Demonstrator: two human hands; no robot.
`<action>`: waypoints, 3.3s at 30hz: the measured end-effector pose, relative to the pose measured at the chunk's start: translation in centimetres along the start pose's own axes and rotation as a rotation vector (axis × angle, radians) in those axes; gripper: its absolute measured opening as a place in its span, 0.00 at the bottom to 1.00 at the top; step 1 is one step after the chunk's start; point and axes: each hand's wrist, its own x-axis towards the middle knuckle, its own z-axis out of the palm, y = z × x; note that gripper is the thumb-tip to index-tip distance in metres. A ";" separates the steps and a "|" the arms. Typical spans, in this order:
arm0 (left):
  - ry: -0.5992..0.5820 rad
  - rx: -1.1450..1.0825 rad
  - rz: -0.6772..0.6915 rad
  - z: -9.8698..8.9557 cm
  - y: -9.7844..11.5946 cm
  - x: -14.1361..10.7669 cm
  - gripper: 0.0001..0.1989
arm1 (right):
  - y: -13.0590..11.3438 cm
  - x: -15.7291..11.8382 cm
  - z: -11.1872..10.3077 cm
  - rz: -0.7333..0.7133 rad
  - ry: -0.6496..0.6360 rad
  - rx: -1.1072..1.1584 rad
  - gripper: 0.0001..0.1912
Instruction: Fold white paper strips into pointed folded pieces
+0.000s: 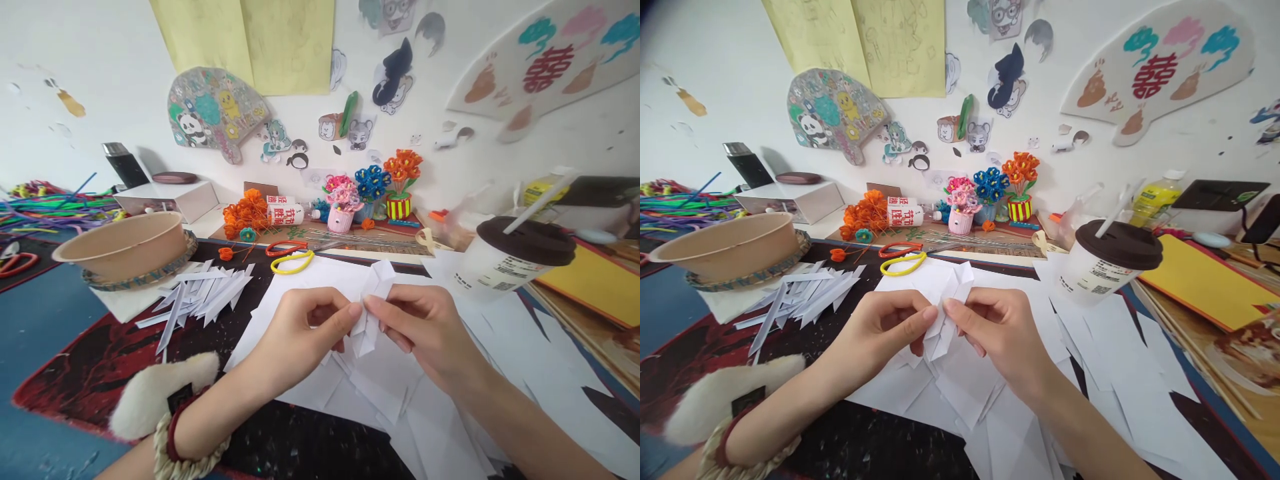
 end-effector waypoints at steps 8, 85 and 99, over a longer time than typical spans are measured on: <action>0.043 0.028 0.047 0.0 0.1 0.0 0.12 | 0.0 -0.2 0.1 -0.024 -0.018 0.030 0.17; -0.047 0.072 -0.035 0.1 0.3 -0.2 0.11 | 0.6 0.2 0.0 0.067 0.069 0.008 0.14; -0.021 0.111 -0.030 -0.1 0.3 -0.2 0.12 | 0.7 0.2 -0.1 0.120 -0.021 -0.023 0.18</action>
